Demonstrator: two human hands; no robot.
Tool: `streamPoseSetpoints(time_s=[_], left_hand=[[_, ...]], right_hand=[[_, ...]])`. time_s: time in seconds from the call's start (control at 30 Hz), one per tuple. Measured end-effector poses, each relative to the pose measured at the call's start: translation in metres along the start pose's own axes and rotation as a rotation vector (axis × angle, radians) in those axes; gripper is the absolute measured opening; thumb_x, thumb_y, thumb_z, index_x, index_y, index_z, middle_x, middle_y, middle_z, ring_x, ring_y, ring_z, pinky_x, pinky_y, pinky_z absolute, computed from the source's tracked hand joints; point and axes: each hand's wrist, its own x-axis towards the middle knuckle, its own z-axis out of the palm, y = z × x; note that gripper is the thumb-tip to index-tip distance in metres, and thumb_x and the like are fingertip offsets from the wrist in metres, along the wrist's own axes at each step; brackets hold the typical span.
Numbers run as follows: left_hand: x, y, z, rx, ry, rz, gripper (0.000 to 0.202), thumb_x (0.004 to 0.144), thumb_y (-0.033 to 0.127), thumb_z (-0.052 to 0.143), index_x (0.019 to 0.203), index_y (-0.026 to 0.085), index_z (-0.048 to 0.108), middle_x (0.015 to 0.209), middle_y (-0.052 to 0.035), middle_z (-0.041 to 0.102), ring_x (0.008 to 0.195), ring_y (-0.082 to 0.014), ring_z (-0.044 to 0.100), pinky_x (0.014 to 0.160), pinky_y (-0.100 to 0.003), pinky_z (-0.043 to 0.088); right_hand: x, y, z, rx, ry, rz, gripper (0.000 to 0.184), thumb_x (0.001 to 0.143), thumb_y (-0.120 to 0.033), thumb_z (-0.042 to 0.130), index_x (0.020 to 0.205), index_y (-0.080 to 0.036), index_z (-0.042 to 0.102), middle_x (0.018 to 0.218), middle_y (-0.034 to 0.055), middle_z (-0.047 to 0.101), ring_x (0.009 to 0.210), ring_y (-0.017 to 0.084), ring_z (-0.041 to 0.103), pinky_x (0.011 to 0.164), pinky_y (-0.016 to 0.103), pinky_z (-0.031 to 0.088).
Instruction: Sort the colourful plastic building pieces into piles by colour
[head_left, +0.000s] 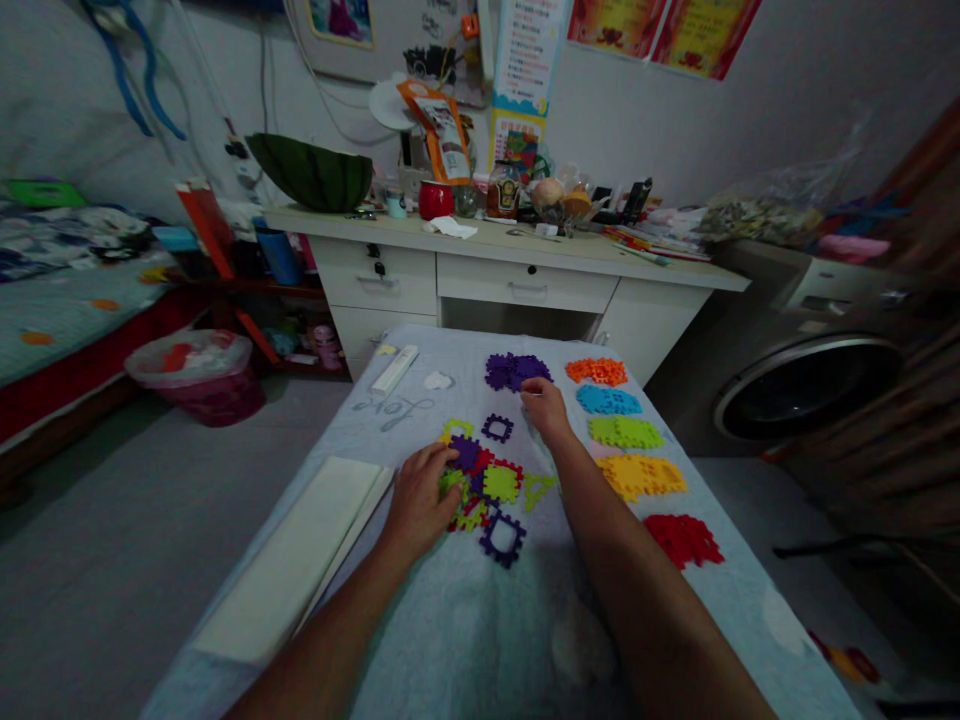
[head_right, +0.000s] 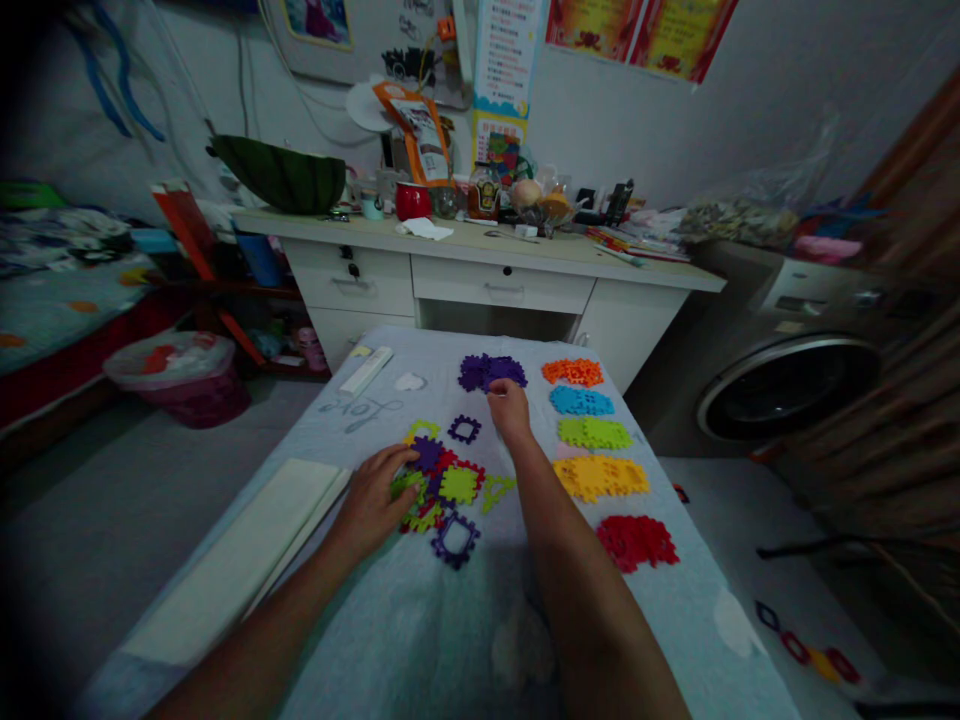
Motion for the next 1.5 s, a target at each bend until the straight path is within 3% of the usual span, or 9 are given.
streamPoseSetpoints(time_s=[0.13, 0.23, 0.37, 0.6, 0.77, 0.97, 1.2, 1.37, 1.5], left_hand=[[0.000, 0.001, -0.001, -0.002, -0.002, -0.004, 0.037, 0.077, 0.025, 0.057, 0.114, 0.022, 0.062, 0.126, -0.0091, 0.059, 0.119, -0.0284, 0.052, 0.104, -0.049, 0.040], [0.001, 0.002, -0.002, -0.014, -0.002, -0.005, 0.035, 0.077, 0.025, 0.058, 0.112, 0.022, 0.062, 0.124, -0.0082, 0.060, 0.119, -0.0280, 0.053, 0.105, -0.048, 0.040], [0.000, 0.002, -0.002, -0.022, -0.006, -0.007, 0.034, 0.078, 0.026, 0.057, 0.111, 0.022, 0.062, 0.124, -0.0079, 0.060, 0.120, -0.0278, 0.052, 0.105, -0.048, 0.040], [-0.001, 0.000, -0.001, -0.008, -0.011, 0.003, 0.034, 0.078, 0.025, 0.056, 0.112, 0.022, 0.062, 0.125, -0.0080, 0.060, 0.120, -0.0272, 0.052, 0.105, -0.047, 0.040], [0.000, 0.001, -0.002, -0.024, -0.009, -0.006, 0.035, 0.078, 0.025, 0.057, 0.112, 0.022, 0.062, 0.123, -0.0082, 0.061, 0.118, -0.0270, 0.053, 0.104, -0.047, 0.041], [0.001, 0.002, -0.004, -0.020, -0.017, 0.000, 0.035, 0.078, 0.025, 0.057, 0.111, 0.021, 0.062, 0.120, -0.0084, 0.063, 0.115, -0.0274, 0.054, 0.102, -0.048, 0.042], [0.002, 0.002, -0.005, -0.014, -0.019, 0.002, 0.034, 0.077, 0.025, 0.057, 0.111, 0.021, 0.062, 0.119, -0.0080, 0.064, 0.115, -0.0273, 0.055, 0.102, -0.046, 0.042], [0.002, 0.001, -0.004, -0.008, -0.018, 0.006, 0.032, 0.078, 0.025, 0.057, 0.109, 0.023, 0.062, 0.119, -0.0068, 0.064, 0.114, -0.0266, 0.055, 0.101, -0.045, 0.042], [0.003, 0.002, -0.004, -0.003, -0.024, -0.011, 0.033, 0.078, 0.024, 0.057, 0.110, 0.021, 0.062, 0.119, -0.0076, 0.064, 0.114, -0.0268, 0.055, 0.101, -0.045, 0.042]], right_hand=[[-0.028, -0.001, -0.001, -0.253, -0.183, -0.140, 0.021, 0.074, -0.018, 0.059, 0.093, -0.017, 0.068, 0.093, 0.0045, 0.068, 0.087, 0.017, 0.060, 0.083, 0.030, 0.046], [-0.041, -0.004, 0.001, -0.441, -0.222, -0.230, 0.028, 0.077, -0.026, 0.065, 0.102, -0.016, 0.068, 0.102, 0.0093, 0.066, 0.096, 0.021, 0.057, 0.090, 0.034, 0.041], [-0.046, -0.007, 0.002, -0.522, -0.260, -0.270, 0.024, 0.076, -0.031, 0.069, 0.095, -0.016, 0.069, 0.098, 0.0087, 0.065, 0.097, 0.021, 0.055, 0.091, 0.034, 0.038], [-0.039, 0.003, -0.004, -0.299, -0.201, -0.173, 0.012, 0.073, -0.022, 0.066, 0.084, -0.017, 0.065, 0.079, 0.0003, 0.063, 0.076, 0.015, 0.056, 0.072, 0.026, 0.040], [-0.034, 0.008, -0.008, -0.102, -0.164, -0.098, 0.011, 0.070, -0.027, 0.066, 0.075, -0.019, 0.061, 0.065, -0.0040, 0.058, 0.063, 0.013, 0.054, 0.061, 0.024, 0.038], [-0.018, 0.014, -0.005, 0.095, -0.017, 0.042, 0.016, 0.067, -0.032, 0.066, 0.067, -0.020, 0.056, 0.057, -0.0038, 0.056, 0.057, 0.014, 0.053, 0.055, 0.023, 0.039], [0.018, 0.014, 0.007, 0.314, 0.123, 0.315, 0.020, 0.062, -0.027, 0.069, 0.063, -0.022, 0.050, 0.046, -0.0074, 0.050, 0.048, 0.013, 0.053, 0.049, 0.022, 0.040], [0.027, 0.009, 0.012, 0.419, 0.173, 0.375, 0.022, 0.064, -0.021, 0.067, 0.067, -0.022, 0.045, 0.046, -0.0080, 0.049, 0.045, 0.011, 0.053, 0.045, 0.021, 0.043], [0.020, 0.008, 0.009, 0.497, 0.189, 0.385, 0.022, 0.063, -0.015, 0.063, 0.074, -0.021, 0.045, 0.055, -0.0064, 0.054, 0.053, 0.011, 0.059, 0.052, 0.020, 0.049]])
